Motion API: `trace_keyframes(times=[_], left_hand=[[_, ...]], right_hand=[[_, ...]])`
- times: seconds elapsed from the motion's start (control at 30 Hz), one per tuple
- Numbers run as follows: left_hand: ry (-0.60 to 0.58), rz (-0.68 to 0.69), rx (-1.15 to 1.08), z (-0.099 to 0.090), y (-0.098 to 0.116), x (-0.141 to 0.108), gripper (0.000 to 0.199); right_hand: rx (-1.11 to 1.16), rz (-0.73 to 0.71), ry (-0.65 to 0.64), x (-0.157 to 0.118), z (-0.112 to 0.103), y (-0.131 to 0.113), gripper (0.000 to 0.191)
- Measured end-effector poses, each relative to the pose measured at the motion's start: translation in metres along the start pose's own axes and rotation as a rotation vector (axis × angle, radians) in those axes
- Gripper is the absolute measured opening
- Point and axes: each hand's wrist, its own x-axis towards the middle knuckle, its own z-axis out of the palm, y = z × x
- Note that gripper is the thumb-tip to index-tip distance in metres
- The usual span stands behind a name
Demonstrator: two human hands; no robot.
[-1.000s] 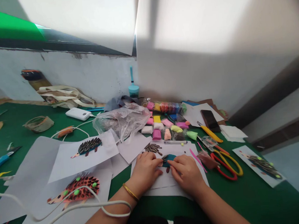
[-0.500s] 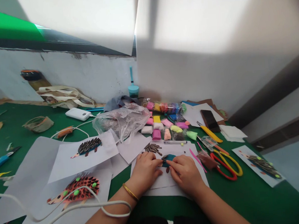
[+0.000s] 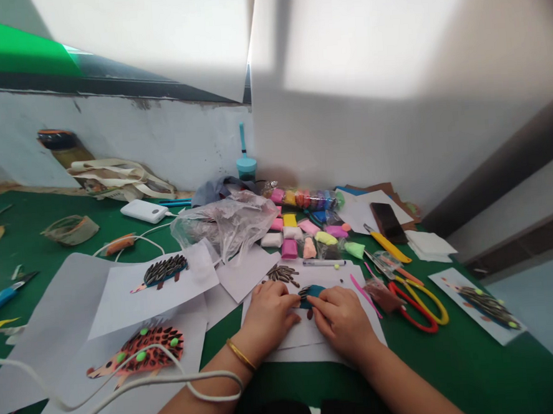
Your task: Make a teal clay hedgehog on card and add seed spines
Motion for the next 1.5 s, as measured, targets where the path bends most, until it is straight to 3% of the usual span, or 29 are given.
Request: trace_keyframes(times=[0.17,0.43,1.5], left_hand=[[0.004,0.005,-0.001,0.0001,-0.0004,-0.0002,0.031],[0.006,0.029,0.006,0.002,-0.0012,-0.0004,0.058],[0.007,0.034,-0.001,0.0018,-0.0004,-0.001,0.052]], right_hand=[[0.003,-0.002,-0.001,-0.0002,-0.0001,0.0005,0.023],[0.019,0.017,-0.006,0.0002,-0.0007,-0.0006,0.023],[-0.01,0.021,-0.04,-0.0008,0.0011,-0.0001,0.026]])
